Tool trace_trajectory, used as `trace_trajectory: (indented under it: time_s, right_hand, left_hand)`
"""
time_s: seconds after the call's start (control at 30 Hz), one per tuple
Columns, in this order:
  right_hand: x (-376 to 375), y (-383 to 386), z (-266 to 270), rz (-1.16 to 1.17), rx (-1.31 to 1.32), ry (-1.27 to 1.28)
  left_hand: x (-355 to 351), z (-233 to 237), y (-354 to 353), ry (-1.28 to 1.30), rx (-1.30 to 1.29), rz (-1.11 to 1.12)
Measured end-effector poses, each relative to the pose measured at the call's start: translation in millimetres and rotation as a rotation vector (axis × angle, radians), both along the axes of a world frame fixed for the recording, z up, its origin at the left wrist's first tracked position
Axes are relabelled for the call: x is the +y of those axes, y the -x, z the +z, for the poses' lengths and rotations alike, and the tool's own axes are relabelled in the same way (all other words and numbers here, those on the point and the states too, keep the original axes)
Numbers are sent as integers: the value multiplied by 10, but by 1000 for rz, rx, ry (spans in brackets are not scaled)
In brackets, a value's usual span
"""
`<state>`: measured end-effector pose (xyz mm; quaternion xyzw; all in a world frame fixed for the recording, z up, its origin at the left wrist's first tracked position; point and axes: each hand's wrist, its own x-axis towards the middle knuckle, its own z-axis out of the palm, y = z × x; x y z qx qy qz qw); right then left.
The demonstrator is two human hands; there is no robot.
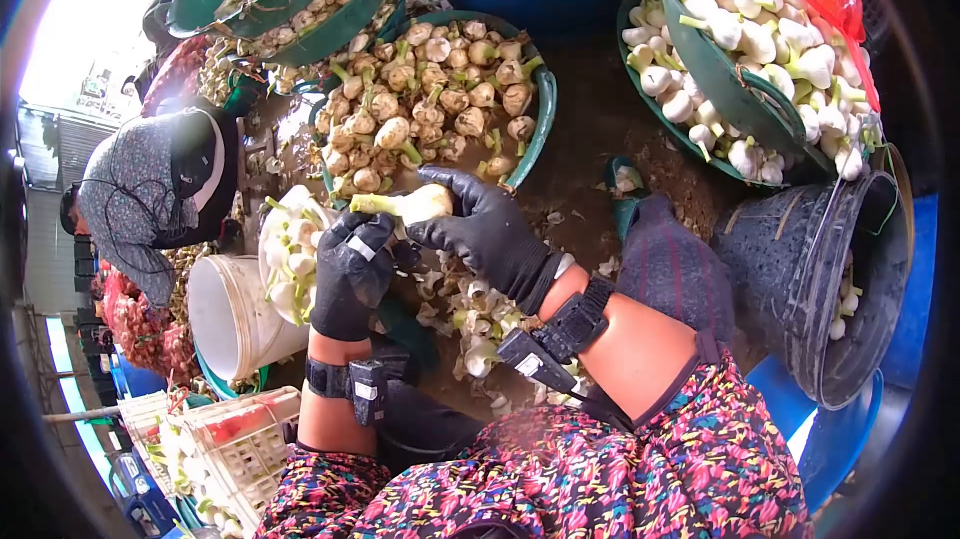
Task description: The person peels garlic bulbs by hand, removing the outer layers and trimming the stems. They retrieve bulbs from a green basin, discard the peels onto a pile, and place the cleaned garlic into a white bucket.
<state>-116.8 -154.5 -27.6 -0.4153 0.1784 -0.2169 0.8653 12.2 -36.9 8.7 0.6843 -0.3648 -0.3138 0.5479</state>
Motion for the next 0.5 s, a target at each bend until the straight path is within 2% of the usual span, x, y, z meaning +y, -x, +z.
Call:
trace_trajectory:
  time_s: [0.03, 0.1, 0.13, 0.2, 0.27, 0.33, 0.4, 0.43, 0.47, 0.5]
  right_hand:
    - [-6, 5, -2, 0, -1, 2]
    - [-20, 5, 18, 16, 5, -74]
    - [3, -17, 26, -15, 45, -25]
    - [-9, -24, 75, 2, -20, -388]
    - [-75, -10, -134, 114, -31, 542]
    - [-42, 17, 33, 349, -19, -218]
    - [30, 22, 50, 449, 38, -528]
    - [79, 60, 39, 467, 2, -8]
    - [46, 48, 125, 527, 34, -292]
    - [55, 32, 15, 474, 3, -429]
  left_hand:
    - [-10, -9, -1, 2, -1, 0]
    - [-77, -13, 10, 39, 280, 77]
    - [-80, -36, -20, 4, 500, 131]
    - [-95, 53, -8, -29, 190, 81]
    - [-54, -126, -143, -3, -324, -52]
    - [53, -218, -114, -61, -274, 0]
    - [34, -62, -65, -54, -484, -150]
    - [15, -84, -49, -14, -517, -161]
    - [37, -84, -36, -15, -657, -181]
    - [73, -188, -60, -22, -400, -103]
